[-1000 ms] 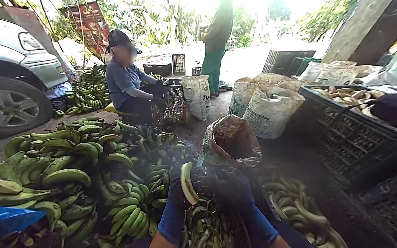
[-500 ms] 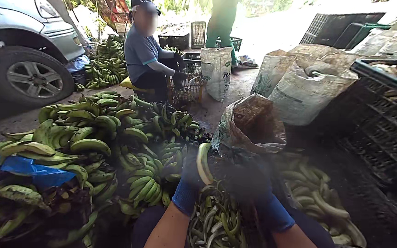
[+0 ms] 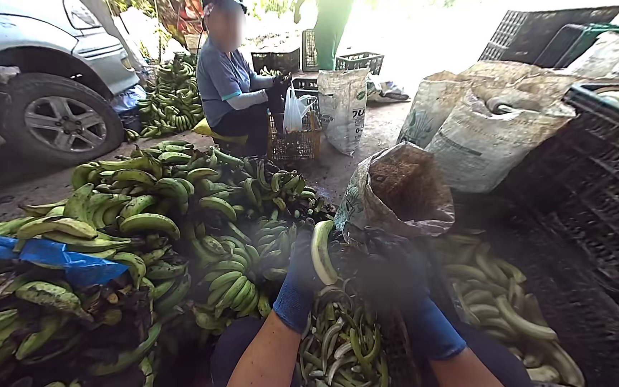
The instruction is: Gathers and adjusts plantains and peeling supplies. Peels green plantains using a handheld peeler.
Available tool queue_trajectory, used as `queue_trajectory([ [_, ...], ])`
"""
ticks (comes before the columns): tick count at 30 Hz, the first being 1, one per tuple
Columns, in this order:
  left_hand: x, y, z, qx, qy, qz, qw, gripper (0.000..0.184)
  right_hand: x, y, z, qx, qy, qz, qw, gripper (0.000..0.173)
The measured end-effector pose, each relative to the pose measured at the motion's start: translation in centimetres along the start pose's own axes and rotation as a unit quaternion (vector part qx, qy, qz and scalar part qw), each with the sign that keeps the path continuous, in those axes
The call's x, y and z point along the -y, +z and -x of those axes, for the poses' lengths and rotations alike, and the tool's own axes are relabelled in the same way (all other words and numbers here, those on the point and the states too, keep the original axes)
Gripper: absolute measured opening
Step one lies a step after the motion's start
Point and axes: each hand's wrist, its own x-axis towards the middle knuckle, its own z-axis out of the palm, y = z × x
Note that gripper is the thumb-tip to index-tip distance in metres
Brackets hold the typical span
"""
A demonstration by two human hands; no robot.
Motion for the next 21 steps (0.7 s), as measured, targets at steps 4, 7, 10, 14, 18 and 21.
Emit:
queue_trajectory([
  [4, 0.29, 0.03, -0.30, 0.003, -0.009, 0.011, 1.000, 0.048, -0.21, -0.10, -0.04, 0.001, 0.002, 0.004, 1.000, 0.061],
  [7, 0.14, 0.07, -0.33, 0.022, -0.027, 0.035, 0.999, 0.053, -0.17, 0.05, -0.19, 0.003, 0.003, 0.011, 1.000, 0.063],
  [10, 0.26, 0.17, -0.43, 0.046, -0.033, 0.052, 0.997, 0.054, -0.59, 0.17, 0.03, -0.002, 0.008, 0.021, 1.000, 0.063],
  [14, 0.39, -0.16, -0.53, 0.041, -0.008, 0.032, 0.999, 0.054, -0.42, 0.12, 0.02, 0.005, 0.022, 0.026, 0.999, 0.067],
  [18, 0.36, -0.41, -0.64, 0.039, -0.008, 0.040, 0.998, 0.055, -0.60, 0.52, -0.01, -0.002, 0.028, 0.013, 1.000, 0.066],
  [21, 0.22, -0.54, -0.51, 0.032, -0.007, 0.038, 0.999, 0.055, -0.81, 0.79, 0.22, 0.007, 0.031, 0.012, 0.999, 0.064],
])
